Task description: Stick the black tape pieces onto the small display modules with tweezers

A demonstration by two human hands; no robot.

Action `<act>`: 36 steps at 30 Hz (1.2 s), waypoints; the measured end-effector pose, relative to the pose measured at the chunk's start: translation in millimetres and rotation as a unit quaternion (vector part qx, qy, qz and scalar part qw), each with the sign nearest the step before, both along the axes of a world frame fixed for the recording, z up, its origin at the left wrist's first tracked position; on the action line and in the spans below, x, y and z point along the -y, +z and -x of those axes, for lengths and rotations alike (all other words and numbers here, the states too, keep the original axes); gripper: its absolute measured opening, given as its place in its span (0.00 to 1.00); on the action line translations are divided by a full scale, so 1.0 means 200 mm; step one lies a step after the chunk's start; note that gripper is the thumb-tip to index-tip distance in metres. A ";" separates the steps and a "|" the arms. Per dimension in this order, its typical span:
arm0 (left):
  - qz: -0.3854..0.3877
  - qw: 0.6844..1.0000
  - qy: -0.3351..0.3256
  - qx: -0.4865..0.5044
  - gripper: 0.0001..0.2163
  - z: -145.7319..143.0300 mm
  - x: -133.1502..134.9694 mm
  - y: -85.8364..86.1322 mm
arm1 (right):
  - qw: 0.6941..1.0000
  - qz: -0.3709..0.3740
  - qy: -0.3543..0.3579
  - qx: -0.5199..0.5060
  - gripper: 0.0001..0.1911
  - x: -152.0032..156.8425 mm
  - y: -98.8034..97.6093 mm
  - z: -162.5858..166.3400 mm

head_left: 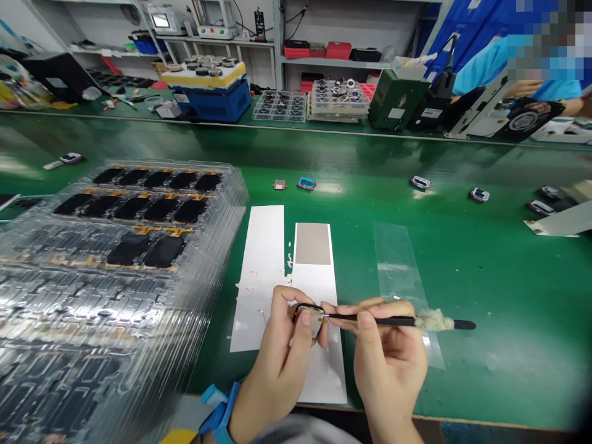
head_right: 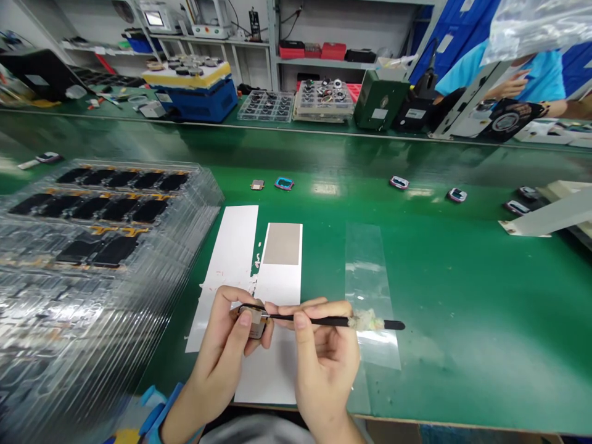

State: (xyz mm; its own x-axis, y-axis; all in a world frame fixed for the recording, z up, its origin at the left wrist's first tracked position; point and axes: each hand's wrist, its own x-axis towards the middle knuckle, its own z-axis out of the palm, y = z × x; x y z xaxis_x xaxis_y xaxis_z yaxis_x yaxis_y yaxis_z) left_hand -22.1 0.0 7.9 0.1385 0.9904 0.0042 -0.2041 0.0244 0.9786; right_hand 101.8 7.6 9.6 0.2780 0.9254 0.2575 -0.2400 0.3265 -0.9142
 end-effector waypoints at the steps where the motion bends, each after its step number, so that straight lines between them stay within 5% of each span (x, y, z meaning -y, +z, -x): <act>1: 0.003 1.000 0.000 0.004 0.07 0.00 0.00 0.00 | 1.000 0.000 0.002 0.002 0.06 0.00 0.00 0.00; 21: 0.061 0.996 0.060 0.041 0.16 -0.03 -0.02 0.04 | 0.998 0.002 0.058 -0.028 0.08 0.01 0.00 0.00; 36: 0.100 0.993 0.040 0.045 0.09 0.00 0.00 0.06 | 0.999 -0.004 0.053 -0.003 0.08 0.01 0.01 0.01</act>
State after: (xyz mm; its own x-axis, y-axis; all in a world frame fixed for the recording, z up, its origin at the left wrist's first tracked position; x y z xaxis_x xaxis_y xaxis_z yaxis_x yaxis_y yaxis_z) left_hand -21.6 0.4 19.6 0.0675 0.9803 -0.1854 -0.3004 0.1972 0.9332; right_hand 99.9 5.1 11.6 0.1794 0.9479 0.2632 -0.2800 0.3057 -0.9100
